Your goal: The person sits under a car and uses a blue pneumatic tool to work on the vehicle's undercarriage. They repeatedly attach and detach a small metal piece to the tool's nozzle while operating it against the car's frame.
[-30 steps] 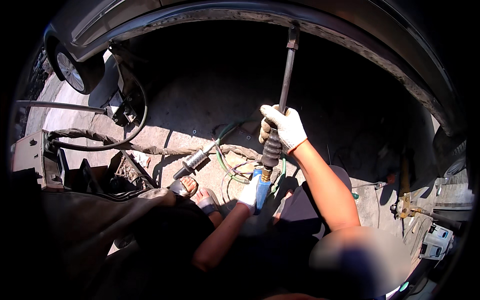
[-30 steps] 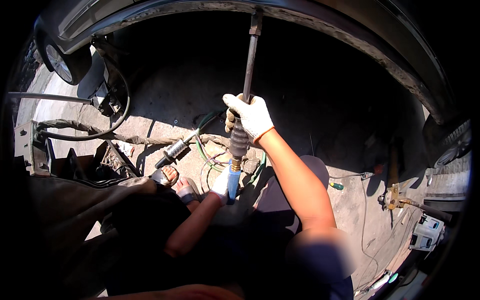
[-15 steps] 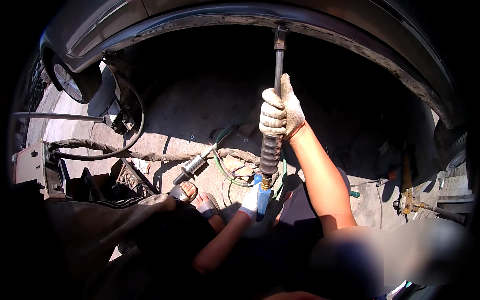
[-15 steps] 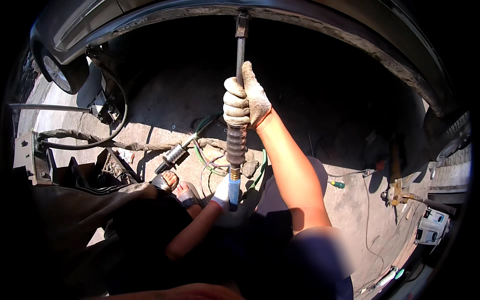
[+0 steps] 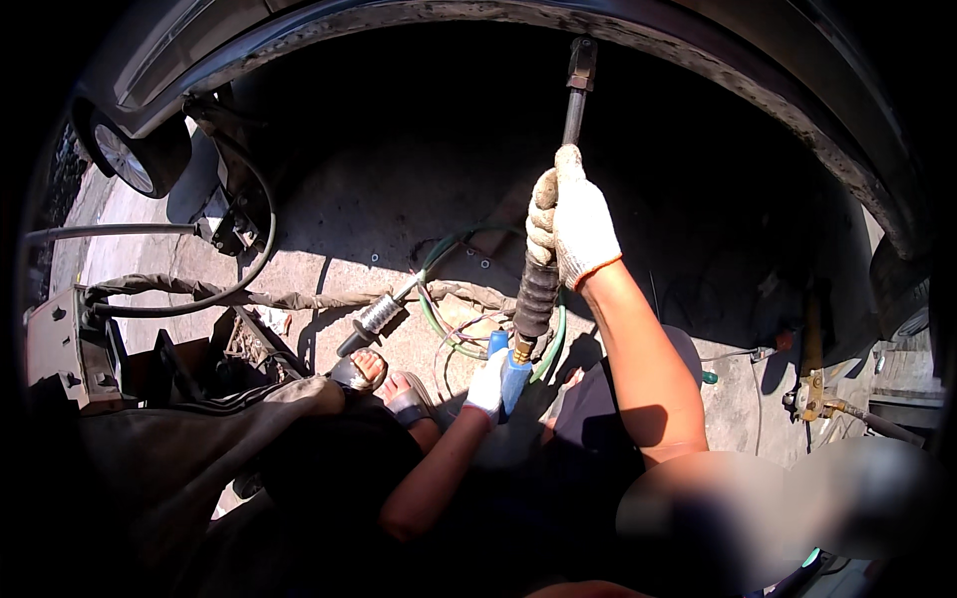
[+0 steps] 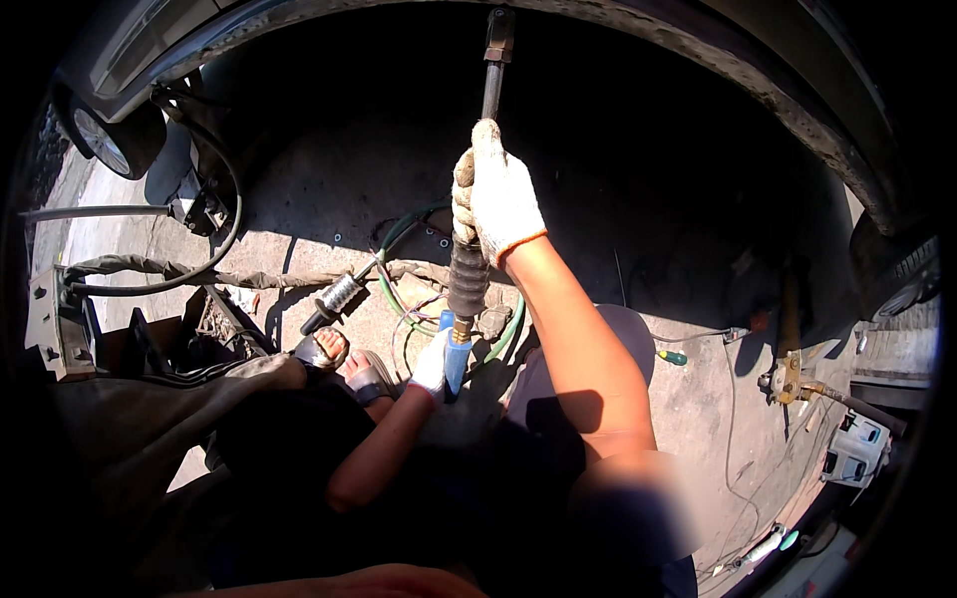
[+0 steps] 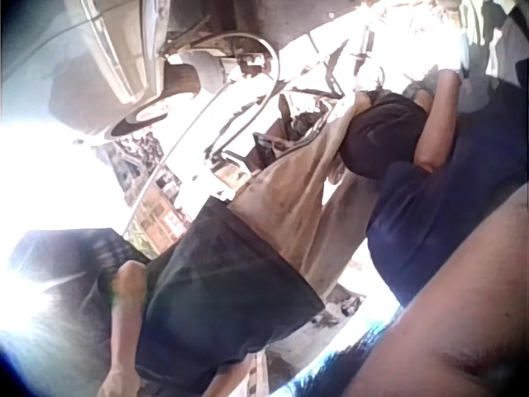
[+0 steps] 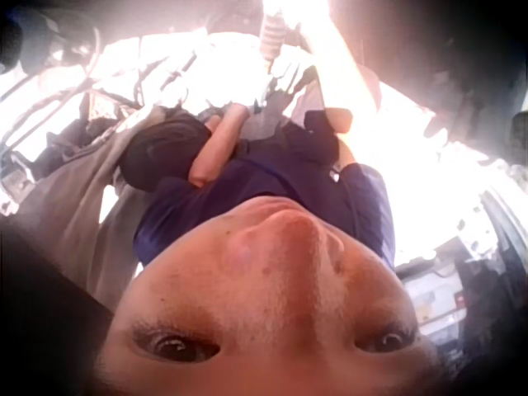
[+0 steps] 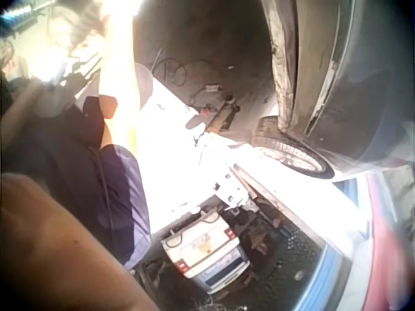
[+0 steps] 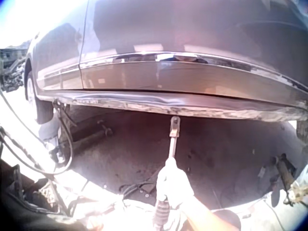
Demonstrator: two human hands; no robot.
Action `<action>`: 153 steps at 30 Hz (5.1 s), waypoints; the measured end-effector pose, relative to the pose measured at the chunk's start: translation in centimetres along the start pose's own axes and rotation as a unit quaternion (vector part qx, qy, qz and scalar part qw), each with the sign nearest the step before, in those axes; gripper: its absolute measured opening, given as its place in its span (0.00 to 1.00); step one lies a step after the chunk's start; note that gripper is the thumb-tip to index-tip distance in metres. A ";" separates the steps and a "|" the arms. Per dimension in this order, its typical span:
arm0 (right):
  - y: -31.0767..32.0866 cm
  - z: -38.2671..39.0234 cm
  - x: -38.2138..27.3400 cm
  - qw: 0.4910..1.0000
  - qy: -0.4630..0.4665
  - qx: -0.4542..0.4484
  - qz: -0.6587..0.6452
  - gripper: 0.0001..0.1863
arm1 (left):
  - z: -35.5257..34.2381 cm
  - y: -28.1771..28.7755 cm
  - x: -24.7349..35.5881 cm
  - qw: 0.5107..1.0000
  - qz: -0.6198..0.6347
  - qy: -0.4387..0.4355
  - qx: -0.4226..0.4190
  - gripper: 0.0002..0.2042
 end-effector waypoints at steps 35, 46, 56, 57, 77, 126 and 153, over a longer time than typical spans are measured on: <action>-4.4 -2.3 0.4 0.997 -0.025 -0.065 0.045 0.29 | 3.0 -1.6 4.2 0.982 -0.174 -0.056 -0.047 0.18; -6.4 -3.4 -1.0 0.991 -0.019 -0.107 0.075 0.12 | 3.2 -3.1 5.0 0.987 0.134 0.047 -0.078 0.19; -4.3 0.0 6.2 0.992 -0.040 -0.123 -0.010 0.10 | 5.0 -2.2 6.5 0.998 0.032 -0.005 -0.056 0.17; -4.0 -0.4 6.6 0.992 -0.029 -0.122 0.012 0.10 | 5.0 -1.4 6.1 0.999 0.028 -0.003 -0.044 0.18; -4.2 -1.9 2.8 0.990 0.101 0.054 0.083 0.26 | -0.9 5.5 2.5 0.982 -0.156 -0.102 0.021 0.16; 22.0 4.0 -6.5 0.826 0.100 0.220 0.509 0.25 | -5.2 14.9 -1.1 0.994 0.050 -0.062 0.077 0.16; 44.7 27.8 33.5 0.742 -0.195 0.372 0.523 0.18 | -4.6 12.5 5.6 0.384 -0.907 -0.105 0.135 0.27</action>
Point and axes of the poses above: each hand's wrist, its own z-axis away from the middle knuckle, its own y-axis out of the back of the hand, x = y × z, the point moved 8 cm from there along -z, towards the middle knuckle, and after that the axes turned 3 degrees about -y, right-handed, at the moved point
